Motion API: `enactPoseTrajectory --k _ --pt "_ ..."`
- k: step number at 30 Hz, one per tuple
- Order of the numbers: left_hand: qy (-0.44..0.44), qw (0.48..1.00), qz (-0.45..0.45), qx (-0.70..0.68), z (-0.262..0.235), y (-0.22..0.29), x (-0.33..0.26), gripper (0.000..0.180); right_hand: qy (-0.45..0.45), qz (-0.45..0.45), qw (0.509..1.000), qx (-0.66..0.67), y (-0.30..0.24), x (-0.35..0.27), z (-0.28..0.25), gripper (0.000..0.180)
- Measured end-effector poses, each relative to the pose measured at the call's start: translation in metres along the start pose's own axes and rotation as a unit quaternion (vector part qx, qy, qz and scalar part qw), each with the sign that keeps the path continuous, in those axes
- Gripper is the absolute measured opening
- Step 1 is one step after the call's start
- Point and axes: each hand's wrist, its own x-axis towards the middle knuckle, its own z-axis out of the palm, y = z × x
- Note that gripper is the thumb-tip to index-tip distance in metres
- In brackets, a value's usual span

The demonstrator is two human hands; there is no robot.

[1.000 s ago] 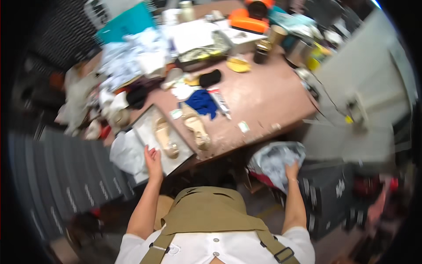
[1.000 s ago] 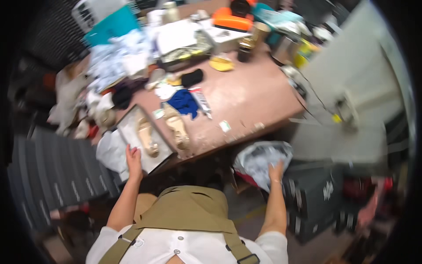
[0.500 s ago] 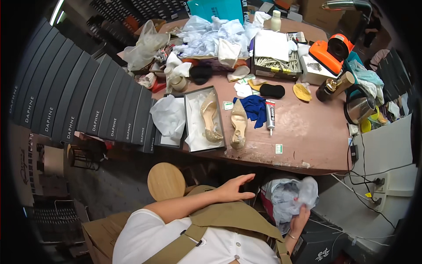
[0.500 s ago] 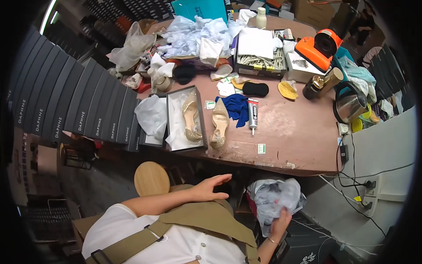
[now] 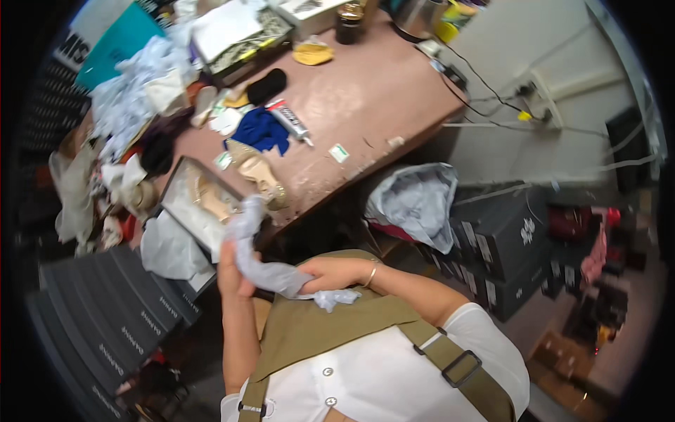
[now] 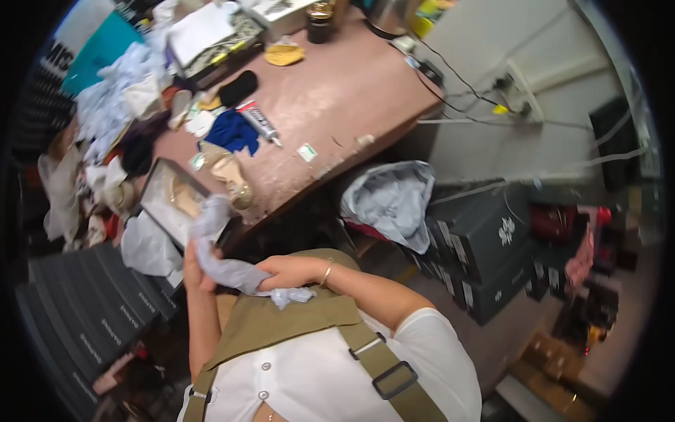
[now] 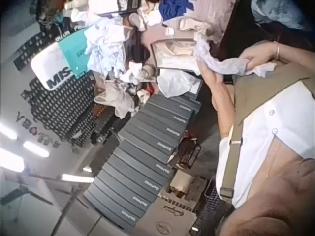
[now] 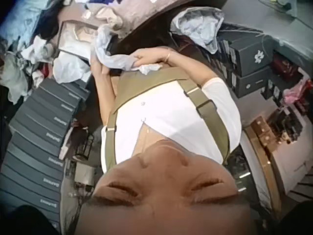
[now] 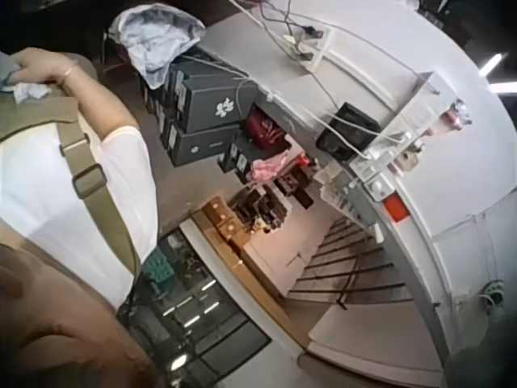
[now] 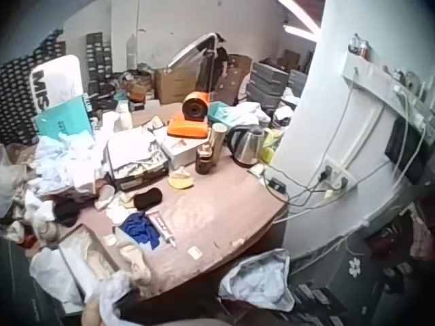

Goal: Packing a pair of high-heeled shoes into a box with tissue paper.

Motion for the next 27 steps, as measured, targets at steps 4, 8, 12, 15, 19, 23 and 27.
enactPoseTrajectory --k 4,8,12,15,19,23,27 --pt "0.019 0.991 0.127 0.027 -0.006 0.055 0.020 0.018 0.173 0.063 0.971 0.150 0.042 -0.039 -0.017 0.020" --pt "-0.081 0.989 0.120 -0.001 0.005 0.082 0.006 0.021 0.578 0.158 0.799 0.052 0.120 -0.127 -0.074 0.030" --pt "-0.139 0.967 -0.019 0.212 0.016 0.032 -0.036 0.058 0.666 0.279 0.664 -0.197 0.264 -0.214 -0.154 0.066" --pt "-0.269 0.803 -0.066 0.527 0.033 0.009 -0.063 0.066 0.618 0.462 0.604 -0.199 0.312 -0.237 -0.173 0.076" --pt "-0.282 0.751 -0.239 0.547 0.043 -0.015 -0.085 0.049 0.688 0.407 0.601 -0.033 0.431 -0.258 -0.156 0.085" --pt "-0.272 0.807 -0.202 0.484 0.076 -0.047 -0.064 0.033 0.570 0.524 0.624 -0.107 0.386 -0.251 -0.138 0.056" --pt "-0.359 0.735 0.110 0.565 0.163 -0.108 -0.014 0.031 0.676 0.360 0.619 -0.172 0.371 -0.268 -0.140 0.031"
